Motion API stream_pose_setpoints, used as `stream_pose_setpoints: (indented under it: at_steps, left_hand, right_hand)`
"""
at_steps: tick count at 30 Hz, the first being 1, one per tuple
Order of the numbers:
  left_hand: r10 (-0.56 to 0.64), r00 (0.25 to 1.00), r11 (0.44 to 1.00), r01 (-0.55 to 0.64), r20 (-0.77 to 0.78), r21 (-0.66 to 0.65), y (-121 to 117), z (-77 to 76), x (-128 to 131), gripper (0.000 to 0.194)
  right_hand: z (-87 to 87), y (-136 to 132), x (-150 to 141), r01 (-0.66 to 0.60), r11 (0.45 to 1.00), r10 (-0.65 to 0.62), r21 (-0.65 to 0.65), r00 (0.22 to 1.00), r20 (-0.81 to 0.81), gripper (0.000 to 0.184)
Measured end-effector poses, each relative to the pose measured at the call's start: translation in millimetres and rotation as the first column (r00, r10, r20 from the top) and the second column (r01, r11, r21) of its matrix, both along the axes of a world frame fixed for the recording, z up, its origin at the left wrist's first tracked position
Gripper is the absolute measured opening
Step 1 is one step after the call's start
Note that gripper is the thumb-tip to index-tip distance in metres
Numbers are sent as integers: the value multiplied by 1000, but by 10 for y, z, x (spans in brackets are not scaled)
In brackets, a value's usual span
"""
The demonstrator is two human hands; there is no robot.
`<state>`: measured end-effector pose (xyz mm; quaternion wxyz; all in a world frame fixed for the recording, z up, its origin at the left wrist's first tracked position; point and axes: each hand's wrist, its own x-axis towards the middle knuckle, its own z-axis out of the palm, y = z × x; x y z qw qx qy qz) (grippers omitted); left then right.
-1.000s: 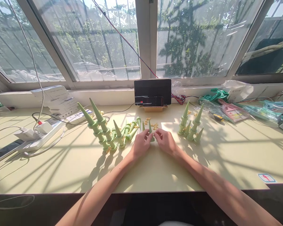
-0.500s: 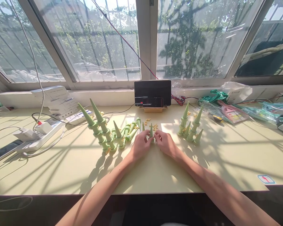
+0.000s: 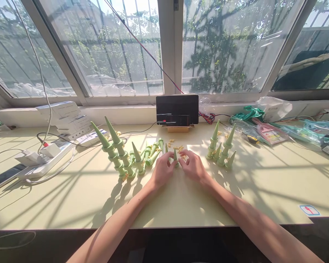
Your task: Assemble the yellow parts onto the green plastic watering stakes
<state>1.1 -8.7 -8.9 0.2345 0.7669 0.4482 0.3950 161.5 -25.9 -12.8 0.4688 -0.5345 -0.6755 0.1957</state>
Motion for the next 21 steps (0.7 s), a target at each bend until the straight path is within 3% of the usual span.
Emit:
stream_pose_setpoints:
  at_steps: [7,21]
  left_hand:
    - [20,996,997,-26,85,75,-47,72,20,22]
    - [-1,968,1000,-5,251,23,-95,100,52,16]
  right_hand:
    - [94,-59,-33,-66,997,69,37,993,-99,25]
    - [56,-35,-16,-113,989,125,99,984,-130,22]
